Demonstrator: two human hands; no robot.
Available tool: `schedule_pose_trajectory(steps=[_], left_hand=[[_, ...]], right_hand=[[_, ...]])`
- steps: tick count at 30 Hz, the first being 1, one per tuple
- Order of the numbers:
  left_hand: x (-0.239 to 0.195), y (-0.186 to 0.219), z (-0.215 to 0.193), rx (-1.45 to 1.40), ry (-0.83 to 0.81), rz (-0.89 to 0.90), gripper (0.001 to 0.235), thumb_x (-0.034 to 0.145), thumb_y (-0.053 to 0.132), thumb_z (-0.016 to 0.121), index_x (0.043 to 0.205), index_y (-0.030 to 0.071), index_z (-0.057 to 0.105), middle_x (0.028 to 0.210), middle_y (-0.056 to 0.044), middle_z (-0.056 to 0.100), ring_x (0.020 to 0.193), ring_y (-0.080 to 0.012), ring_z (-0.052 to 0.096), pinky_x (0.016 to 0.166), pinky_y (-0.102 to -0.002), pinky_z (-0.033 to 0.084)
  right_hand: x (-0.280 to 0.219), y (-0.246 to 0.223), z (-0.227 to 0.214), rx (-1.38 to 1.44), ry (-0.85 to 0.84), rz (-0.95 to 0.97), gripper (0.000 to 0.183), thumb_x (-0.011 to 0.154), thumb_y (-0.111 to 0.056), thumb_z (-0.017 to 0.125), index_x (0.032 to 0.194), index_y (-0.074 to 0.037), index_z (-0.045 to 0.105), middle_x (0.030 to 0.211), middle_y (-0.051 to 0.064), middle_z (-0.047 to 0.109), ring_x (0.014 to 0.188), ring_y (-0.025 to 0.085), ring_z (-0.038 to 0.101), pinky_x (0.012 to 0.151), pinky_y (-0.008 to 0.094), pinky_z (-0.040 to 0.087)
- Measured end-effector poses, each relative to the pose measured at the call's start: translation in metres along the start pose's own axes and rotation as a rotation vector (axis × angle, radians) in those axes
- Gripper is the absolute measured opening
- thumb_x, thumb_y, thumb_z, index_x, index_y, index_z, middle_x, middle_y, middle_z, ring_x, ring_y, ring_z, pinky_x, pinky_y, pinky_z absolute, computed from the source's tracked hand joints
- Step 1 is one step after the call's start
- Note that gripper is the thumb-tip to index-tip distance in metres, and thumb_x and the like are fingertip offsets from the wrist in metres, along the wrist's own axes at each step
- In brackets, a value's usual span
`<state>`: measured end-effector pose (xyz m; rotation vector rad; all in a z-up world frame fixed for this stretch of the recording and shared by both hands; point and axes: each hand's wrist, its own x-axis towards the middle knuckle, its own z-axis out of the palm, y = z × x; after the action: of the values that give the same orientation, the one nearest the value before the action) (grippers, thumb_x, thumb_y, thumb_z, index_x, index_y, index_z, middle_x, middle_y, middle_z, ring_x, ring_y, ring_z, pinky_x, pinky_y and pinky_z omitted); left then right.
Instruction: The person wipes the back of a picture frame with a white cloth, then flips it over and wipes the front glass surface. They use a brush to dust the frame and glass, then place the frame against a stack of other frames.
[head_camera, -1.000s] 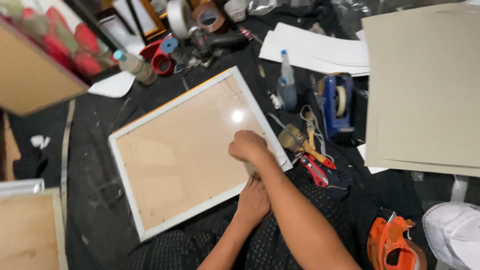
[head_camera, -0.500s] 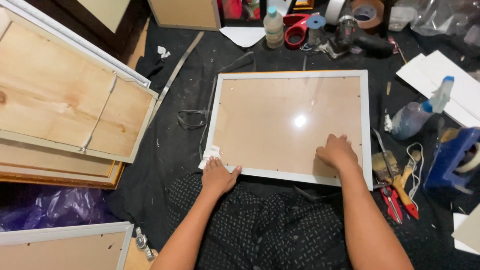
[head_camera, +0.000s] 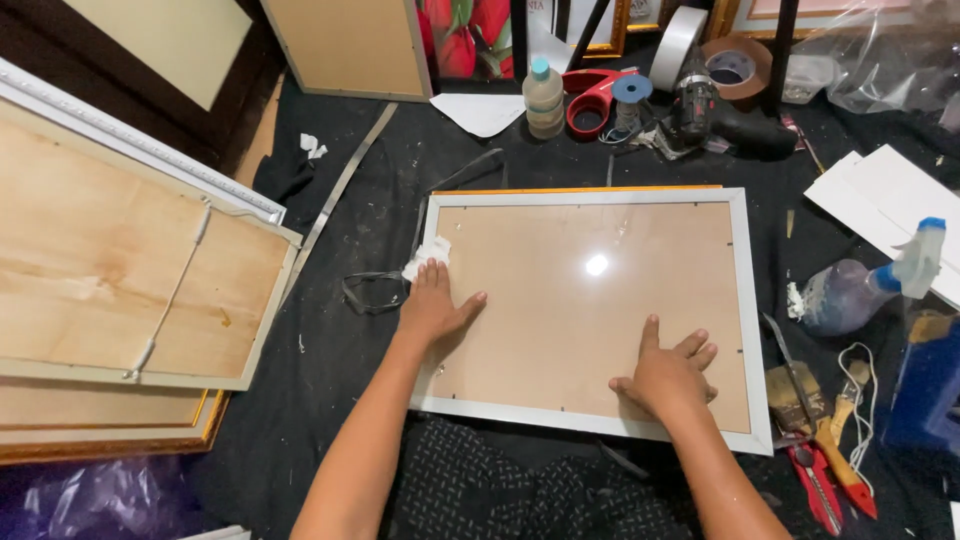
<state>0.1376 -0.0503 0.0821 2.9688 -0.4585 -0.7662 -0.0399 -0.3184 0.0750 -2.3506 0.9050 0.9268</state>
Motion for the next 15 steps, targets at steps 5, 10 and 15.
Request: schedule_pose_trajectory(steps=[5, 10, 15], left_hand=[[0.075, 0.010, -0.029, -0.082, 0.096, -0.020, 0.109, 0.093, 0.081, 0.036, 0.161, -0.004, 0.025, 0.170, -0.023, 0.021, 0.159, -0.0356, 0.018, 0.130, -0.045, 0.015], [0.106, 0.044, -0.019, -0.098, 0.109, -0.041, 0.117, 0.089, 0.089, 0.028, 0.161, -0.004, 0.026, 0.169, -0.023, 0.020, 0.159, -0.0346, 0.017, 0.129, -0.045, 0.012], [0.094, 0.160, 0.010, 0.023, 0.086, 0.223, 0.109, 0.093, 0.080, 0.040, 0.158, -0.007, 0.032, 0.167, -0.026, 0.026, 0.158, -0.0383, 0.020, 0.130, -0.045, 0.014]], right_hand=[[0.020, 0.000, 0.006, -0.054, -0.031, 0.024, 0.115, 0.086, -0.044, 0.085, 0.167, -0.018, 0.008, 0.162, 0.047, 0.003, 0.152, 0.060, 0.007, 0.097, 0.078, 0.042], [0.017, -0.012, -0.005, -0.047, -0.096, 0.065, 0.117, 0.086, -0.041, 0.086, 0.167, -0.014, 0.006, 0.160, 0.049, 0.002, 0.151, 0.063, 0.005, 0.100, 0.074, 0.042], [0.011, -0.020, -0.020, 0.016, -0.152, 0.100, 0.112, 0.090, -0.036, 0.083, 0.167, -0.010, 0.005, 0.161, 0.049, -0.001, 0.150, 0.064, 0.001, 0.104, 0.072, 0.039]])
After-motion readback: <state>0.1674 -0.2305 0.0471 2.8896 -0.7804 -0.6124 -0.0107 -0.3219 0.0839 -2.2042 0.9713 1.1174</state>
